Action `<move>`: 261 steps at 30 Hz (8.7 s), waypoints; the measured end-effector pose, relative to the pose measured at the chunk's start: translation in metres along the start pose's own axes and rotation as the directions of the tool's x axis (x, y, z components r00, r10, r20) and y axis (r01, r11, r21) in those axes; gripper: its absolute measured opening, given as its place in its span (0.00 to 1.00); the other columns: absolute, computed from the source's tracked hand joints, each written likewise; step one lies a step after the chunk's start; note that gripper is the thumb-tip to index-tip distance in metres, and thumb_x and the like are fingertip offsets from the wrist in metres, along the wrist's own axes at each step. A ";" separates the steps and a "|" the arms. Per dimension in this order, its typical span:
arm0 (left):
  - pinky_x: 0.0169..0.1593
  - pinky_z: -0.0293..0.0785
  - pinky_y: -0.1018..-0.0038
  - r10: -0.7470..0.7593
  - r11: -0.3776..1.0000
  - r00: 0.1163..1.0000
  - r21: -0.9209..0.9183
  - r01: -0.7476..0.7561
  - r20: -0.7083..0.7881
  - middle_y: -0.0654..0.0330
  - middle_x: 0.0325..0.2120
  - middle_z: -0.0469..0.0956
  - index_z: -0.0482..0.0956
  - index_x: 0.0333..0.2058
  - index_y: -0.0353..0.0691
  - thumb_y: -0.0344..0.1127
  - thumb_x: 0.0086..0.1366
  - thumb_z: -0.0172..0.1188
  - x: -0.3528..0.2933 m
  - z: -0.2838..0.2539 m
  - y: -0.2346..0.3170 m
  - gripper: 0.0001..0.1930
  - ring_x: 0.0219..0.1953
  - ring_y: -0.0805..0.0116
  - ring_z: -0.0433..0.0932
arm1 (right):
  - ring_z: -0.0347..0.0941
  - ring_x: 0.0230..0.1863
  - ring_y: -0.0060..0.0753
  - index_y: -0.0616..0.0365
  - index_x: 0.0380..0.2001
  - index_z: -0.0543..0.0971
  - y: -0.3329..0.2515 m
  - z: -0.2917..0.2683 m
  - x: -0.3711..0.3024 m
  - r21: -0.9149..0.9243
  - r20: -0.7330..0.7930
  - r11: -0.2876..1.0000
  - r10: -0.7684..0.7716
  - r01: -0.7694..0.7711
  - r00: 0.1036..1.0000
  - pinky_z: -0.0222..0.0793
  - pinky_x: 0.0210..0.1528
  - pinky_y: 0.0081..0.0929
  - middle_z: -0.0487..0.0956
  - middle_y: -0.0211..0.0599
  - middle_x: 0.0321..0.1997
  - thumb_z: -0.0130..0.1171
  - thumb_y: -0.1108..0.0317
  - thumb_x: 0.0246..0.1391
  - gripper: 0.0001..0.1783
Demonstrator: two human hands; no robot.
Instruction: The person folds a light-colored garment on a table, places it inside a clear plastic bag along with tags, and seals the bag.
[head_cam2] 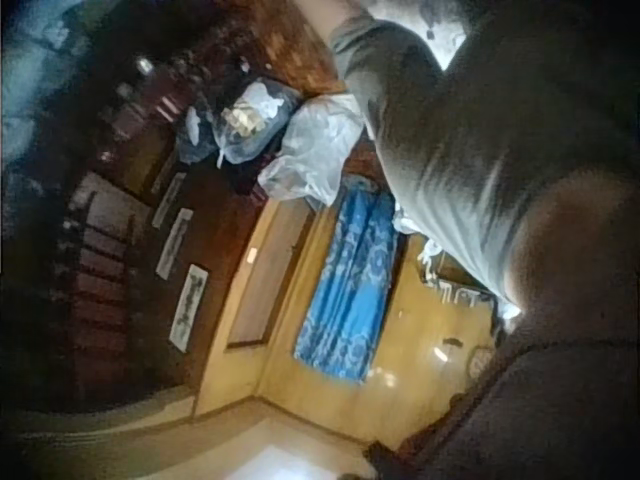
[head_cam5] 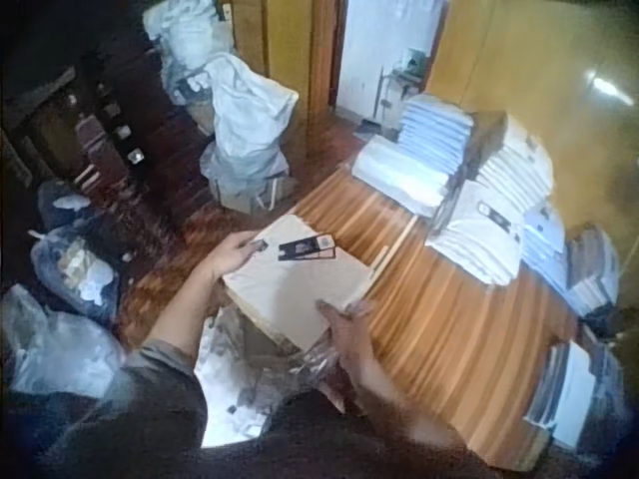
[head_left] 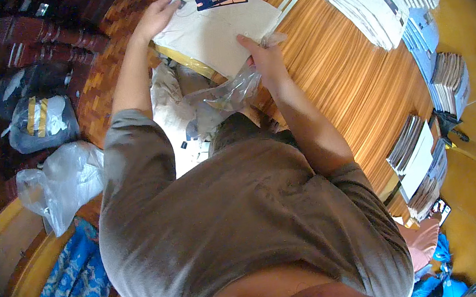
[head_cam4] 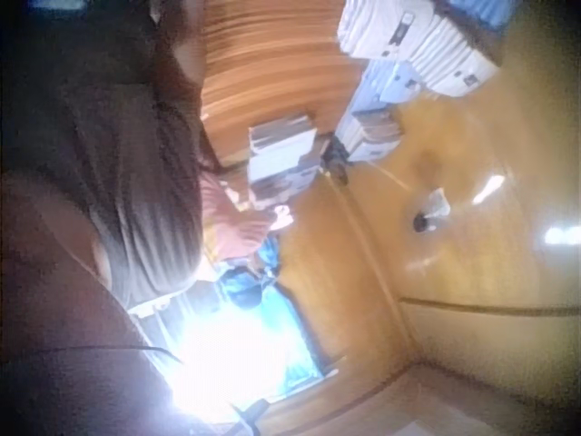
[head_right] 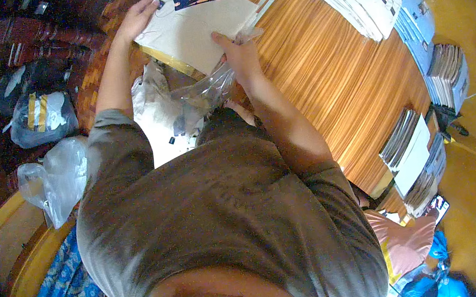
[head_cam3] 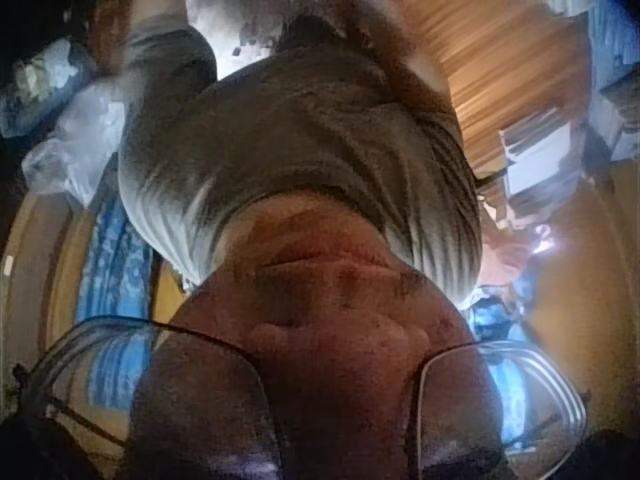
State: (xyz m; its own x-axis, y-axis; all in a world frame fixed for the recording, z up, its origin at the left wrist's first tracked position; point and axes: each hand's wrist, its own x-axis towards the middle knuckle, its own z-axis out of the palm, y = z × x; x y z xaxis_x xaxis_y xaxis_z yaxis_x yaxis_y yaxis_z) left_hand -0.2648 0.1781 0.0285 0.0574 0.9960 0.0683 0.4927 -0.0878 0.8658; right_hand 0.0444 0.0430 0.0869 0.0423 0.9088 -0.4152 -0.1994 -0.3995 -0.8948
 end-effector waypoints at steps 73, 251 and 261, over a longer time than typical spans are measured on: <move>0.35 0.75 0.70 -0.175 0.972 0.306 0.214 -0.098 0.936 0.59 0.25 0.83 0.86 0.36 0.31 0.44 0.68 0.67 -0.173 0.295 0.202 0.17 0.28 0.72 0.78 | 0.85 0.40 0.57 0.55 0.43 0.86 0.018 -0.352 -0.221 -0.671 -0.619 0.599 -0.130 -0.436 0.774 0.79 0.44 0.51 0.85 0.56 0.33 0.61 0.36 0.59 0.30; 0.42 0.81 0.60 0.598 0.699 -0.031 -0.540 -0.469 0.801 0.50 0.38 0.87 0.85 0.36 0.40 0.42 0.64 0.70 -0.058 0.245 0.516 0.12 0.37 0.54 0.86 | 0.74 0.60 0.54 0.50 0.28 0.84 -0.131 -0.346 -0.182 -0.456 0.677 0.279 -0.507 0.845 0.533 0.60 0.71 0.53 0.86 0.38 0.42 0.75 0.61 0.51 0.09; 0.63 0.74 0.47 0.455 0.546 0.450 -0.640 0.540 0.768 0.35 0.61 0.72 0.63 0.69 0.35 0.68 0.64 0.63 -0.165 0.360 0.330 0.48 0.62 0.42 0.76 | 0.64 0.10 0.18 0.57 0.30 0.83 -0.087 -0.368 -0.177 -0.342 -0.552 0.938 -0.255 0.064 0.794 0.58 0.14 0.20 0.71 0.22 0.13 0.67 0.46 0.63 0.23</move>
State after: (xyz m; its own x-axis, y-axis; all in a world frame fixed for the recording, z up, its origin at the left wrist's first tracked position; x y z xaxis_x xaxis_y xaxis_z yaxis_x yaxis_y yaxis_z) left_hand 0.2004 -0.0211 0.1245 0.9171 0.3961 0.0442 -0.2560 0.5005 0.8270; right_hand 0.4148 -0.1274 0.1780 0.6249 0.7567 -0.1921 0.1501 -0.3579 -0.9216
